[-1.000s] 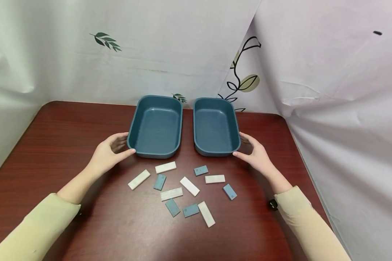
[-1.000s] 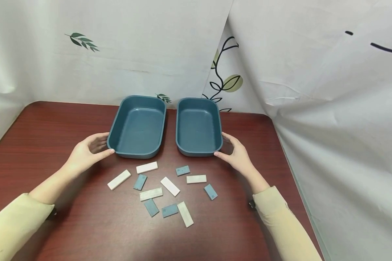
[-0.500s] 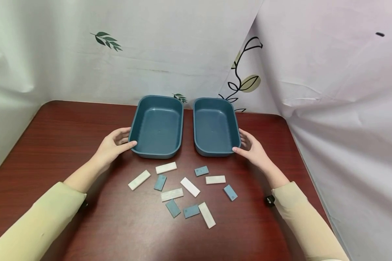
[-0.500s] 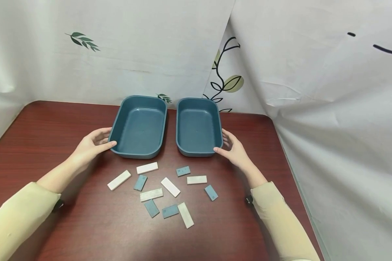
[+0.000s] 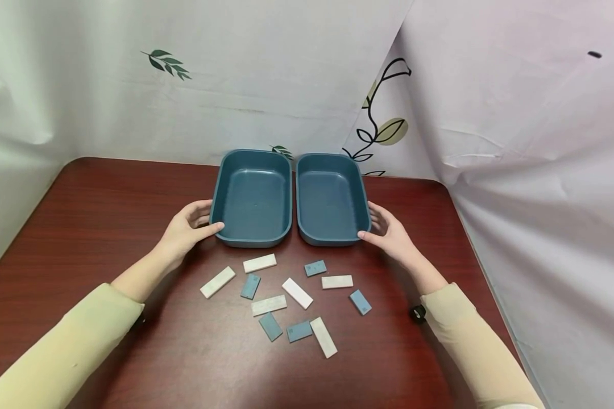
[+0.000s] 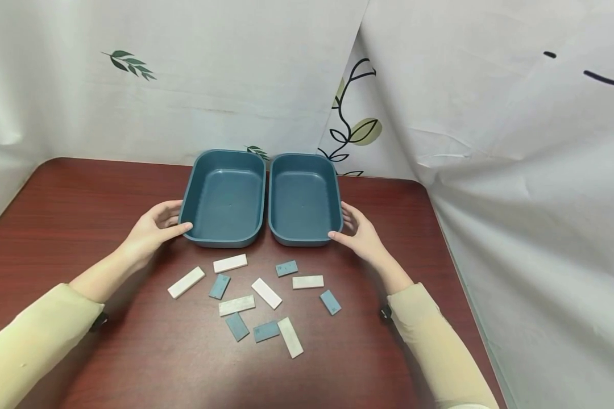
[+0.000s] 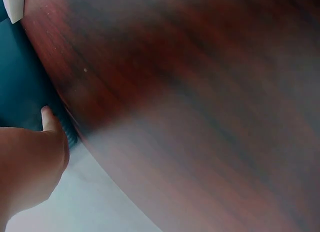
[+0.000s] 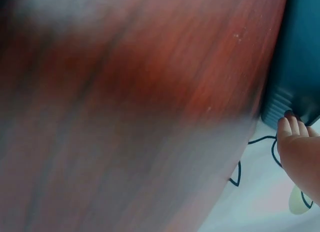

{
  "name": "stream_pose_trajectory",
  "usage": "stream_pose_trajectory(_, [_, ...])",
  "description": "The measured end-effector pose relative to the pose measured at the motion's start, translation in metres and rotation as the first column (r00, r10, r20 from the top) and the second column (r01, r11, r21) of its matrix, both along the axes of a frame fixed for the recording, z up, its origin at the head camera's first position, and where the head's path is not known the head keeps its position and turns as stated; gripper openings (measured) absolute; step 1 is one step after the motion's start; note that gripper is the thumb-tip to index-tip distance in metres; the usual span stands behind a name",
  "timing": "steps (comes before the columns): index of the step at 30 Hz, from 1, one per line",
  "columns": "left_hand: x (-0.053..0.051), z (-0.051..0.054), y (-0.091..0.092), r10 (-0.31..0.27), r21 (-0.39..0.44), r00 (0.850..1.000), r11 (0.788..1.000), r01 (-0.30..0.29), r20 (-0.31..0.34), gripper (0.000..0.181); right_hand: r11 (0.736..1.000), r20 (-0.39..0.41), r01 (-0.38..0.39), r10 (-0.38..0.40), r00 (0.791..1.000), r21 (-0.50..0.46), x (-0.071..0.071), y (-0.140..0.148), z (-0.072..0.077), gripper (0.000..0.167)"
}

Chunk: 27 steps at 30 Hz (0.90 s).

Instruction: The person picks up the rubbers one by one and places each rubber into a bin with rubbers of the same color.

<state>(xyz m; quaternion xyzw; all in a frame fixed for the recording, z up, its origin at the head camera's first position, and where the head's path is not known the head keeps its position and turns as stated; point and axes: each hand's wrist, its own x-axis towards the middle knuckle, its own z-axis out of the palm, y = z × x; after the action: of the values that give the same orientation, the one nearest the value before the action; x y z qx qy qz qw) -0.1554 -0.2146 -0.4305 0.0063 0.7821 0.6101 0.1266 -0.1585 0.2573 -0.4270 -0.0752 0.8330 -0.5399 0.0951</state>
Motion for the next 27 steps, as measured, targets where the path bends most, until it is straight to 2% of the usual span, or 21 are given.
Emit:
stream_pose_trajectory(9, [-0.001, 0.001, -0.001, -0.016, -0.010, 1.000, 1.000, 0.016, -0.004, 0.072, 1.000, -0.005, -0.003, 0.003, 1.000, -0.018, -0.002, -0.007, 0.000, 0.082])
stream_pose_trajectory(16, [-0.012, -0.001, -0.010, -0.048, -0.004, 0.999, 0.999, 0.048, -0.017, 0.065, 1.000, 0.005, 0.002, -0.002, 1.000, -0.019, -0.001, -0.008, 0.000, 0.082])
stream_pose_trajectory(22, [-0.026, -0.003, -0.017, -0.086, 0.096, 0.996, 0.992, 0.085, 0.009, 0.064, 1.000, 0.016, 0.007, -0.007, 1.000, -0.014, 0.000, -0.007, 0.000, 0.082])
stream_pose_trajectory(27, [-0.034, -0.005, -0.020, -0.141, 0.146, 0.989, 0.980, 0.133, 0.044, 0.070, 1.000, 0.023, 0.011, -0.011, 1.000, -0.006, -0.001, -0.007, 0.001, 0.082])
